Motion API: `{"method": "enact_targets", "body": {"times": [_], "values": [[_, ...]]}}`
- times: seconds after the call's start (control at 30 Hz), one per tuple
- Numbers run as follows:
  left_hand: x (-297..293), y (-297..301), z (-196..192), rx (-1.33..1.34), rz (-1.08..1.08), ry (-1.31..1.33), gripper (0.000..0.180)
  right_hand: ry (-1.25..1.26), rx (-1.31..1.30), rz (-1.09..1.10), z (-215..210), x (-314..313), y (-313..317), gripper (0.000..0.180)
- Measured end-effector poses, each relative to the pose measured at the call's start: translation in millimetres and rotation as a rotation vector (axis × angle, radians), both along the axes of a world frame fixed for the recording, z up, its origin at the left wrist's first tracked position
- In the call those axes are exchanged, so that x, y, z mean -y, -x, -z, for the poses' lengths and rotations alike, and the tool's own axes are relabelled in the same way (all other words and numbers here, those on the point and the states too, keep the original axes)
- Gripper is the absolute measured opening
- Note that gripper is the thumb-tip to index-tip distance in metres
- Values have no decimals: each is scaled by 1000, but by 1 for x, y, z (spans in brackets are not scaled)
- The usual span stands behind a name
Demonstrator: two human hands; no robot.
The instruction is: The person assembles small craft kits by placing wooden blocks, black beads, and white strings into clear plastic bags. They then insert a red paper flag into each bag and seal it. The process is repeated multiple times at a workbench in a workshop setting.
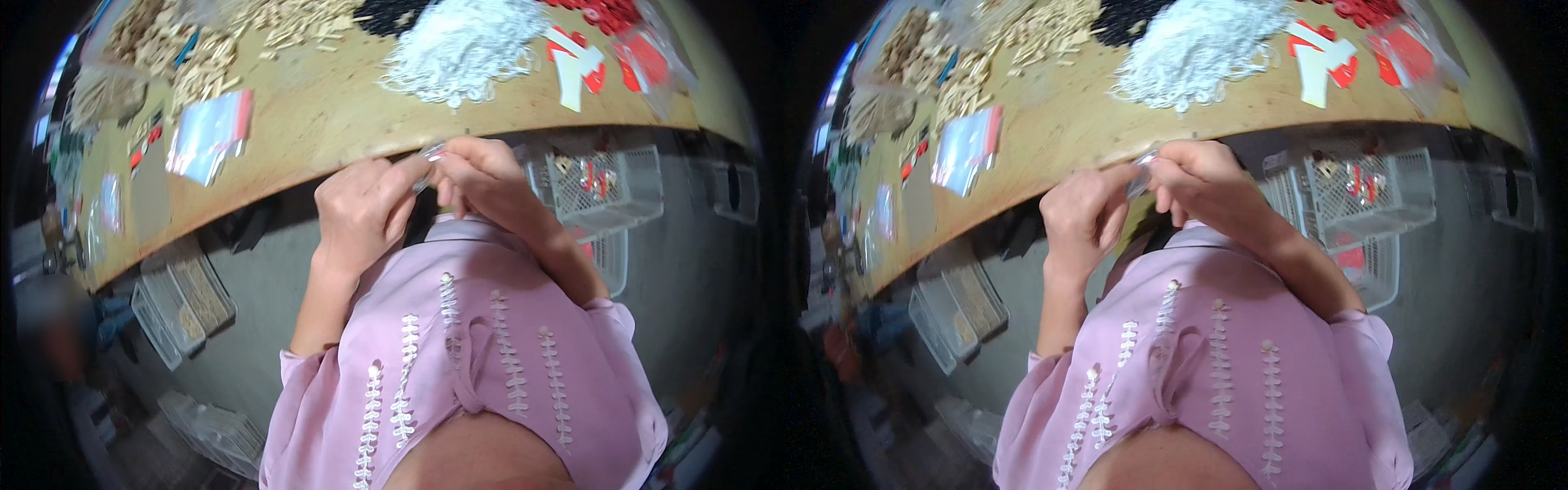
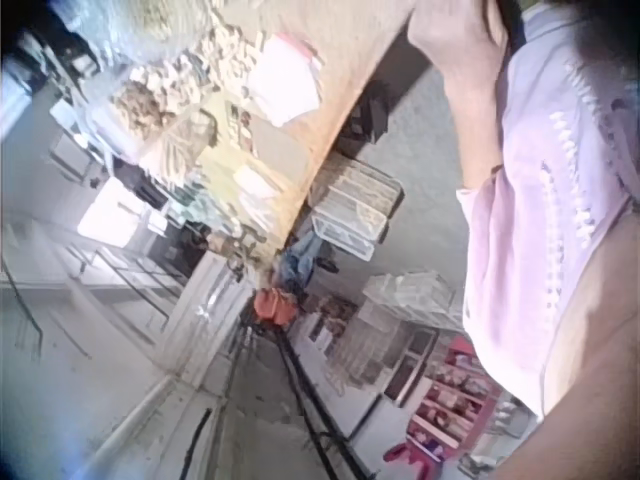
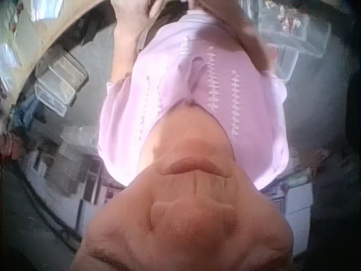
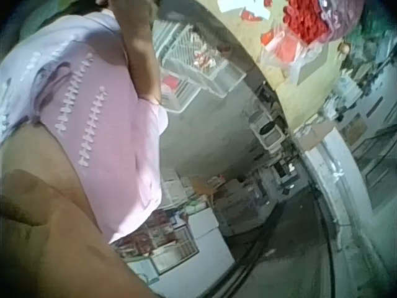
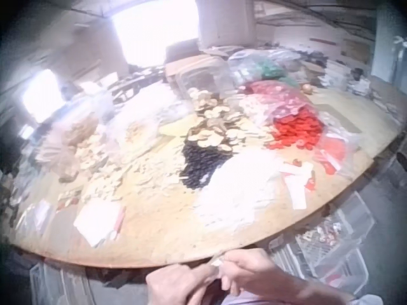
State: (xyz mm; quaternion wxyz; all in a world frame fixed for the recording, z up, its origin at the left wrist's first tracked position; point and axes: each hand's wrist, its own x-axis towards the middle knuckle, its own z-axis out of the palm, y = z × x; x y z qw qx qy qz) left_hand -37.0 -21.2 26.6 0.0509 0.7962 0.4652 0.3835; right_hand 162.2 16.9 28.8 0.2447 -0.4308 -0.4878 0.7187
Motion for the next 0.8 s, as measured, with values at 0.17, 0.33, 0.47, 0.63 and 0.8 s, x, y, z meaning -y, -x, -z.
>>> {"method": "enact_targets", "body": {"times": [0.17,0.33,0.47,0.63,0.8], "values": [[7,1,-7,40,89,164,9,50,-164,104,10,-14,-10,32],[19,-2,-6,147,81,220,27,-14,-153,155,13,-10,-18,28],[11,-20,-10,-154,80,231,24,-177,-1,113,16,1,-10,25],[8,-13,-7,-55,140,267,13,-131,-20,90,13,0,-22,30],[10,-13,2,125,189,387,11,-22,-97,98,16,-1,-26,31]]}}
